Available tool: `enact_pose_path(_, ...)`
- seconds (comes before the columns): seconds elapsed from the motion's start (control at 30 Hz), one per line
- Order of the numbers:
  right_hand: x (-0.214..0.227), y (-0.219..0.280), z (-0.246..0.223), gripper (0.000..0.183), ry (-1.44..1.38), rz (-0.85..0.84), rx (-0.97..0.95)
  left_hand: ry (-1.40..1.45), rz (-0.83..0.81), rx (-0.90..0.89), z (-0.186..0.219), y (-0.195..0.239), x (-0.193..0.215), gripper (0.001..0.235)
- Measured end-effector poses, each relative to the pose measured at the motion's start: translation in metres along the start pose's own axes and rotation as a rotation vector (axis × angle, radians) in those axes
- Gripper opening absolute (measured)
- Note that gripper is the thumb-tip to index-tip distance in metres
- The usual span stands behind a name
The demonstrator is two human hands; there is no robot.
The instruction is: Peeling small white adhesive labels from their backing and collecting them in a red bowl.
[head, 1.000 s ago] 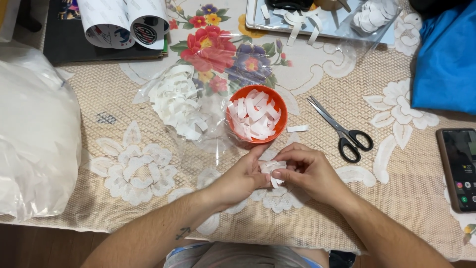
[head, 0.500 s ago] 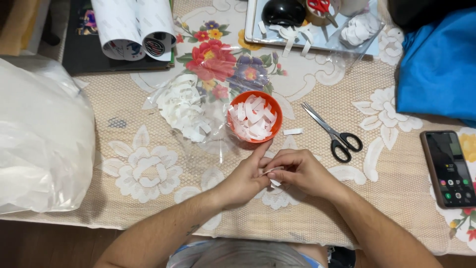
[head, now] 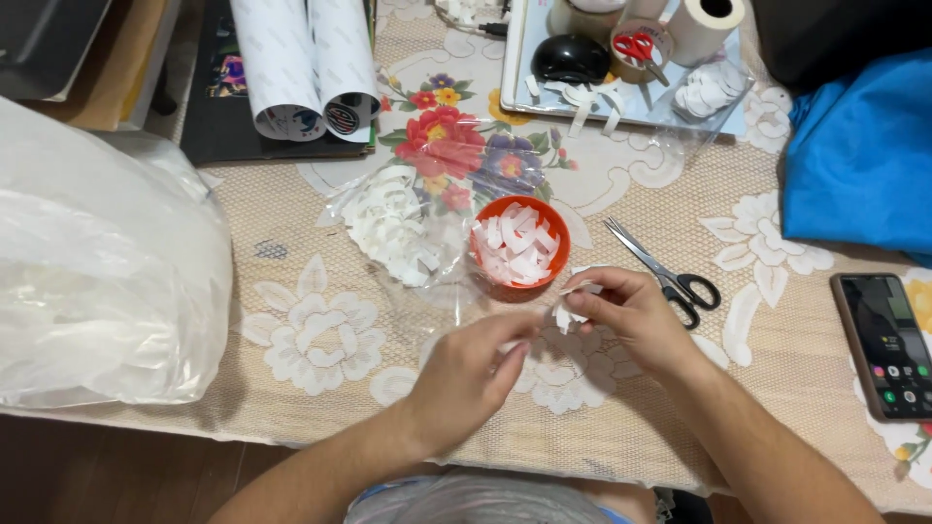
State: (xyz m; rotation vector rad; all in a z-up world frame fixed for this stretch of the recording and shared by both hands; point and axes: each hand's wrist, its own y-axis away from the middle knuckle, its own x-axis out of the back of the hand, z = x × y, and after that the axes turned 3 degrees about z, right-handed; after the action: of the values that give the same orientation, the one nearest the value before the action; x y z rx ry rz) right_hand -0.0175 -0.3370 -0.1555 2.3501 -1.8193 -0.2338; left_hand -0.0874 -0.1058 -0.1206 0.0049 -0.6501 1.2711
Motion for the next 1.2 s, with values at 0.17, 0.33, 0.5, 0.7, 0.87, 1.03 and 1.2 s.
enact_pose_path(0.17,-0.013,0.006,-0.018,0.013,0.087,0.059,0.103,-0.875,0.189,-0.421,-0.041,0.019,0.008,0.027)
enact_pose_path(0.33,-0.04,0.007,-0.035,0.014,0.269,0.08,0.35,-1.057,0.208,-0.329,-0.035,0.007,0.034,0.024)
enact_pose_path(0.5,-0.06,0.005,-0.049,0.021,0.468,0.054,0.639,-1.009,-0.03,-0.457,-0.041,0.009,0.042,0.013)
enact_pose_path(0.7,-0.086,-0.002,-0.075,0.022,0.664,0.124,0.901,-0.685,0.034,-0.155,-0.025,-0.015,0.073,0.036)
enact_pose_path(0.87,-0.106,-0.025,-0.104,0.03,0.538,0.231,1.144,-0.488,0.073,-0.041,0.013,-0.042,0.099,0.041)
enact_pose_path(1.03,-0.12,-0.057,-0.112,0.03,0.524,0.216,1.24,-0.342,0.189,0.022,0.034,-0.051,0.12,0.049)
enact_pose_path(1.2,-0.118,-0.085,-0.111,0.007,0.88,-0.008,1.275,-0.285,0.148,0.075,0.04,-0.068,0.148,0.064)
